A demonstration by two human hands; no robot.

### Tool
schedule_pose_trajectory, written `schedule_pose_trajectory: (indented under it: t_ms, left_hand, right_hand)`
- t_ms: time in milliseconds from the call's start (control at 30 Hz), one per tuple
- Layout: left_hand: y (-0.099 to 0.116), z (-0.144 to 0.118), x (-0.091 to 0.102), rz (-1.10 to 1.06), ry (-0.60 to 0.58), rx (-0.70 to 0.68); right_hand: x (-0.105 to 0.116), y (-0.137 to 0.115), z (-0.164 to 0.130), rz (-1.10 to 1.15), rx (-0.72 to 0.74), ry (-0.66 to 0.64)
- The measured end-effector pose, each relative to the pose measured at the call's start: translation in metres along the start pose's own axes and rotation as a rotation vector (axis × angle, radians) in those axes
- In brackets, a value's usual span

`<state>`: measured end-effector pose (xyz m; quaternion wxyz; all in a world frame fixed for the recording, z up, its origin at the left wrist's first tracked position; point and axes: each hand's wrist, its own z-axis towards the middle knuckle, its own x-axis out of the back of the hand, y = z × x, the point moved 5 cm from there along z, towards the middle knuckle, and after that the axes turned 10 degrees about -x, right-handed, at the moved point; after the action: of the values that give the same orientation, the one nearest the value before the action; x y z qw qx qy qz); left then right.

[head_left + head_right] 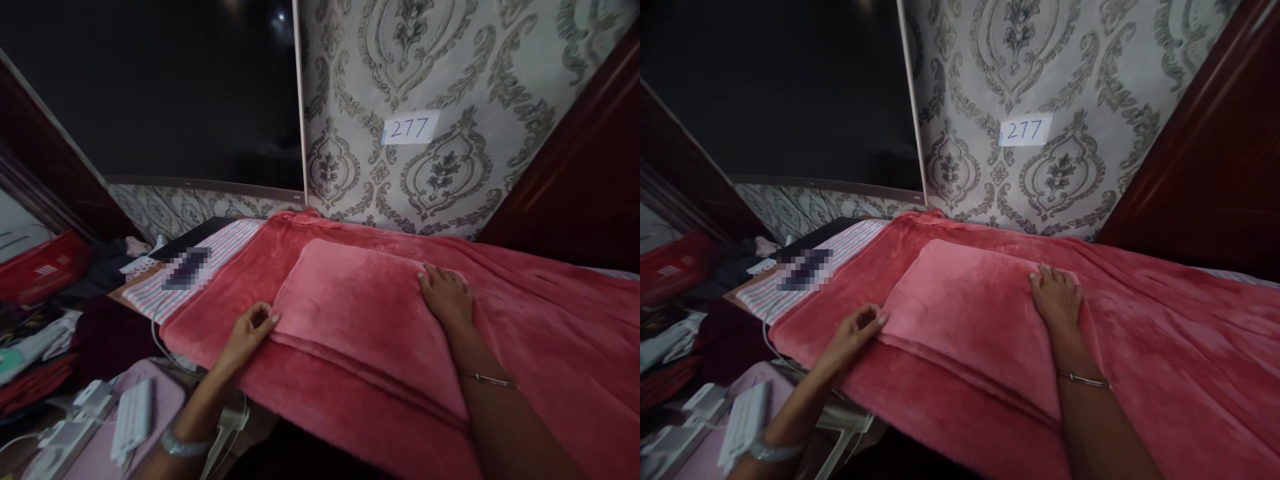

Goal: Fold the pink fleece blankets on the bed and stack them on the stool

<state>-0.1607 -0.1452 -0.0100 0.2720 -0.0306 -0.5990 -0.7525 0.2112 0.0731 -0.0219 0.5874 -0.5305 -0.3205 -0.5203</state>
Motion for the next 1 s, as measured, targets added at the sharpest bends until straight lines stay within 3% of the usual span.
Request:
schedule_pose_trajectory:
  t_ms: [167, 333, 500, 667, 867, 1000]
  left_hand:
    - [-0.007, -0.004, -0.005, -0.113, -0.038, 0.013]
    - [-0.019, -0.001, 0.012, -0.137, 0.140, 0.061]
    - [-0.009, 0.002, 0.010, -0.109, -0.057, 0.099]
    - [-0.008, -0.001, 0.011, -0.145, -0.018, 0.176]
    - [-0.029, 0.002, 0.014, -0.101, 0.022, 0.264]
    - [-0.033, 0.006, 0.017, -0.030, 0.069, 0.204]
  right_hand:
    - [-0.002, 0.002, 0.002, 0.004, 0.005, 0.006]
    - [-0.003, 0.003, 0.001, 0.004, -0.002, 0.009]
    - [-0.004, 0.002, 0.003, 0.018, -0.004, 0.013]
    - [0.003, -0.005, 0.001, 0.043, -0.009, 0.004]
    - [0.032, -0.004, 0.015, 0.295, -0.042, -0.101]
    - [0.071, 0.047, 0.007, 0.390, -0.100, -0.031]
